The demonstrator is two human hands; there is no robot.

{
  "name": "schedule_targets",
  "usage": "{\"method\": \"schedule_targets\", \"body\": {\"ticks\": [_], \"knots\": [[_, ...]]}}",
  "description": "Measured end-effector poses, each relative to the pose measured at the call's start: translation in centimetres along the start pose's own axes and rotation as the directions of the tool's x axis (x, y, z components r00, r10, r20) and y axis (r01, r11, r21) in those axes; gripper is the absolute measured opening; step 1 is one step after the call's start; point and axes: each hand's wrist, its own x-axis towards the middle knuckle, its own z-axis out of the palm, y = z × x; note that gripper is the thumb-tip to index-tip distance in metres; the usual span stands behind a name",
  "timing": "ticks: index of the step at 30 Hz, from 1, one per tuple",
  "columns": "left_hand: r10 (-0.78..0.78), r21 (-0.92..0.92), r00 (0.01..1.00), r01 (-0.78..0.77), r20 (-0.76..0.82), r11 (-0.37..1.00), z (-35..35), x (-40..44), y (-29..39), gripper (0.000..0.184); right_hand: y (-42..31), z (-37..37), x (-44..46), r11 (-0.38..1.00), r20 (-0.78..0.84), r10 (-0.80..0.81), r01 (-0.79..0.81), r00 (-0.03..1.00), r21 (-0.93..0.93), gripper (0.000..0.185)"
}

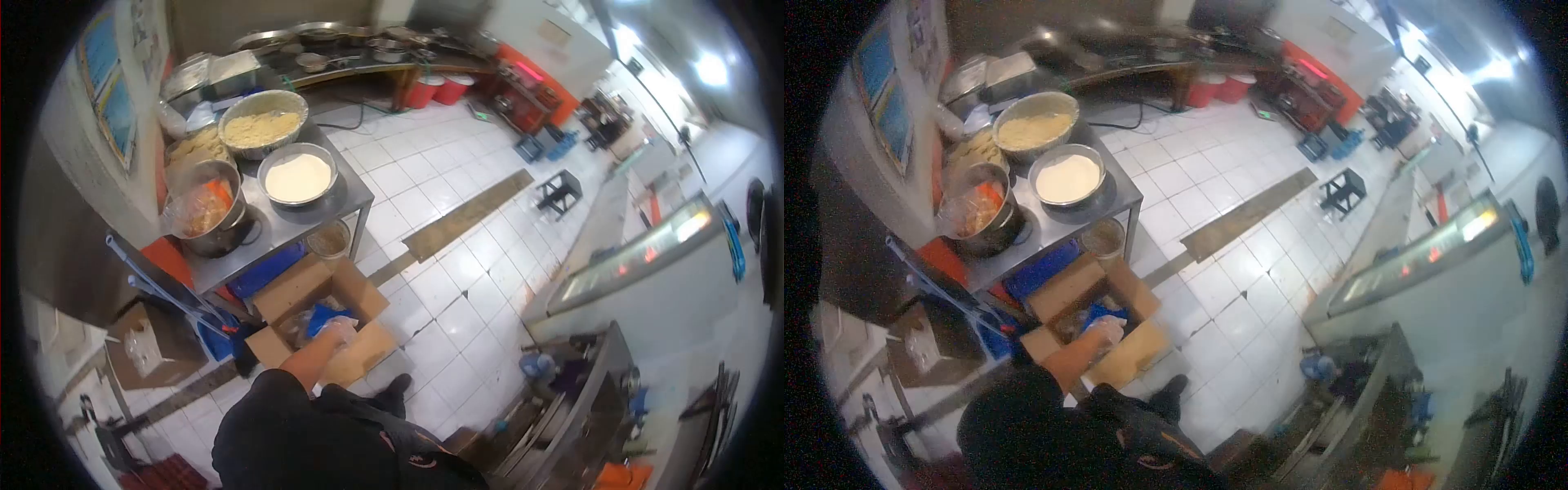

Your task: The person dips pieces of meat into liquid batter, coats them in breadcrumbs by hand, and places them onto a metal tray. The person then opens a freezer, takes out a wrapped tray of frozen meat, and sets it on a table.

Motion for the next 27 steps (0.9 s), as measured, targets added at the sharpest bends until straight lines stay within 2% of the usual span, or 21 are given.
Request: {"method": "schedule_targets", "body": {"ticks": [1, 3, 4, 5, 6, 8, 10, 12, 13, 14, 15, 16, 17, 18, 20, 22, 24, 25, 26, 27], "knots": [[0.210, 0.348, 0.973, -0.231, 0.096, 0.909, -1.4, 1.2, 0.6, 0.044, -3.0, 0.3, 2.1, 1.000, 0.014, 0.004, -0.004, 1.000, -0.020, 0.019], [0.062, 0.266, 0.998, -0.053, -0.024, 0.963, -3.0, -1.9, 7.0, 0.045, -9.5, -0.7, 6.3, 0.998, 0.015, -0.016, 0.017, 1.000, -0.067, 0.020], [-0.142, 0.197, 0.988, 0.150, -0.052, 0.969, -3.3, -1.9, 8.8, 0.044, -13.4, -0.4, 7.6, 0.996, 0.018, -0.017, 0.018, 1.000, -0.083, 0.020], [-0.341, 0.125, 0.937, 0.348, -0.079, 0.929, -3.7, -1.8, 10.7, 0.042, -17.2, -0.8, 9.6, 0.994, 0.016, -0.026, 0.027, 1.000, -0.104, 0.021], [-0.393, 0.460, 0.920, 0.349, 0.000, 0.817, -2.2, -1.9, 8.4, 0.040, -21.1, -1.3, 11.7, 0.991, 0.013, -0.040, 0.041, 0.999, -0.124, 0.021], [-0.530, 0.408, 0.845, 0.510, -0.071, 0.758, 3.3, -2.7, 3.2, 0.038, -30.1, -1.7, 16.1, 0.979, -0.002, -0.083, 0.082, 0.997, -0.186, 0.023], [-0.569, 0.458, 0.819, 0.479, 0.075, 0.749, 6.5, -6.5, 2.0, 0.037, -40.2, -1.3, 21.0, 0.954, -0.017, -0.139, 0.129, 0.990, -0.270, 0.024], [-0.554, 0.362, 0.830, 0.538, -0.068, 0.761, 12.2, -10.4, 0.8, 0.035, -51.4, 0.7, 26.4, 0.901, -0.025, -0.194, 0.168, 0.981, -0.401, 0.026], [-0.395, 0.511, 0.919, 0.340, 0.000, 0.789, 12.7, -13.0, 2.9, 0.029, -56.9, 3.0, 29.1, 0.865, -0.030, -0.216, 0.177, 0.976, -0.469, 0.027], [-0.221, 0.641, 0.973, 0.128, 0.067, 0.757, 13.4, -16.0, 5.0, 0.024, -62.0, 6.1, 31.6, 0.831, -0.007, -0.239, 0.201, 0.971, -0.518, 0.028], [-0.154, 0.636, 0.988, 0.103, 0.026, 0.765, 15.7, -16.1, 4.2, 0.021, -66.5, 9.9, 34.4, 0.804, 0.081, -0.269, 0.270, 0.960, -0.530, 0.029], [-0.085, 0.633, 0.996, 0.076, -0.016, 0.770, 16.3, -15.8, 5.3, 0.017, -69.1, 13.7, 36.9, 0.842, 0.254, -0.288, 0.370, 0.923, -0.392, 0.031], [-0.306, 0.482, 0.947, 0.224, 0.096, 0.847, 17.5, -16.1, 6.7, 0.019, -71.7, 17.5, 39.4, 0.880, 0.418, -0.298, 0.417, 0.858, -0.228, 0.035], [-0.410, 0.418, 0.903, 0.326, 0.129, 0.848, 17.2, -14.6, 8.2, 0.021, -73.2, 21.9, 40.7, 0.865, 0.506, -0.277, 0.441, 0.817, -0.238, 0.037], [-0.516, 0.319, 0.845, 0.454, 0.144, 0.832, 16.0, -9.8, 10.0, 0.025, -75.8, 32.3, 41.3, 0.837, 0.661, -0.230, 0.491, 0.715, -0.240, 0.041], [-0.563, 0.233, 0.819, 0.529, 0.109, 0.816, 14.0, -2.1, 11.1, 0.029, -74.0, 41.8, 37.5, 0.835, 0.597, -0.172, 0.437, 0.784, -0.334, 0.045], [-0.576, 0.157, 0.817, 0.566, 0.025, 0.809, 10.7, 7.8, 11.6, 0.033, -71.1, 46.2, 35.8, 0.700, 0.695, -0.093, 0.543, 0.713, -0.463, 0.043], [-0.571, 0.113, 0.820, 0.571, -0.033, 0.813, 8.4, 13.1, 12.1, 0.035, -71.1, 47.8, 37.3, 0.837, 0.676, 0.096, 0.308, 0.731, -0.452, 0.057], [-0.548, 0.052, 0.826, 0.558, -0.132, 0.829, 5.4, 18.4, 12.7, 0.037, -70.8, 48.8, 38.7, 0.806, 0.669, 0.156, 0.298, 0.727, -0.512, 0.057], [-0.512, -0.027, 0.822, 0.523, -0.248, 0.852, 1.6, 23.2, 14.5, 0.039, -70.8, 49.6, 37.6, 0.799, 0.623, 0.177, 0.259, 0.762, -0.543, 0.049]]}}
